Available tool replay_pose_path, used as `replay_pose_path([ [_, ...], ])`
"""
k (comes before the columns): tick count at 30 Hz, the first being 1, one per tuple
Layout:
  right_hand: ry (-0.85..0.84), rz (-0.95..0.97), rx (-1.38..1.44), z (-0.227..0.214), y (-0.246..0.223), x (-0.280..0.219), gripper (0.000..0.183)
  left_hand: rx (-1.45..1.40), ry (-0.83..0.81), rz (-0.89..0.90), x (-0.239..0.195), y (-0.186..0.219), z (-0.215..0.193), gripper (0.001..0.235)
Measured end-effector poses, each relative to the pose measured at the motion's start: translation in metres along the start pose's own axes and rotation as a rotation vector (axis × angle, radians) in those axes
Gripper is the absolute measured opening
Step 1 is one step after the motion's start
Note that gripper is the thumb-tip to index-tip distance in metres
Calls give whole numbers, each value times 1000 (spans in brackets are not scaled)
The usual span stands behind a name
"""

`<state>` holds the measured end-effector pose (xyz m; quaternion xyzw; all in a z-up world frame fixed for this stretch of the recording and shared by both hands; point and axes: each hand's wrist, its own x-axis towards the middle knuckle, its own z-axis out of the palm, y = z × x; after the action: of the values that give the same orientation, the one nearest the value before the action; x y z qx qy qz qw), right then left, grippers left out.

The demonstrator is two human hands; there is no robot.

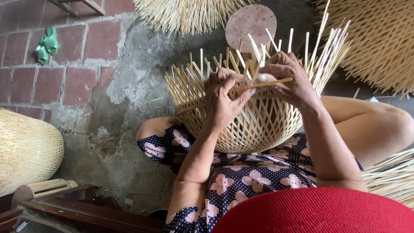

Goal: The person weaves a basket by hand, interlacing thin bamboo strips through a vertical framework. They sit on the floor and repeatedly pass a strip through the structure, tightening it to form the basket's body.

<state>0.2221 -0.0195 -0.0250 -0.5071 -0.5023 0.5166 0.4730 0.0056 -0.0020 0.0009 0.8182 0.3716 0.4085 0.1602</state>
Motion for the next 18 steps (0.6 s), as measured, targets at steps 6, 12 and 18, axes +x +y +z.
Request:
replay_pose_path([
  [6, 42, -436, -748, 3, -2, 0, 35, -24, -55, -23, -3, 3, -9, 26],
  [12, -132, -137, 110, -15, -6, -3, 13, 9, -94, -51, 0, 5, -9, 26],
  [18, 88, -462, -555, -4, 17, 0, 10, 18, -82, -4, -9, -7, -2, 31],
])
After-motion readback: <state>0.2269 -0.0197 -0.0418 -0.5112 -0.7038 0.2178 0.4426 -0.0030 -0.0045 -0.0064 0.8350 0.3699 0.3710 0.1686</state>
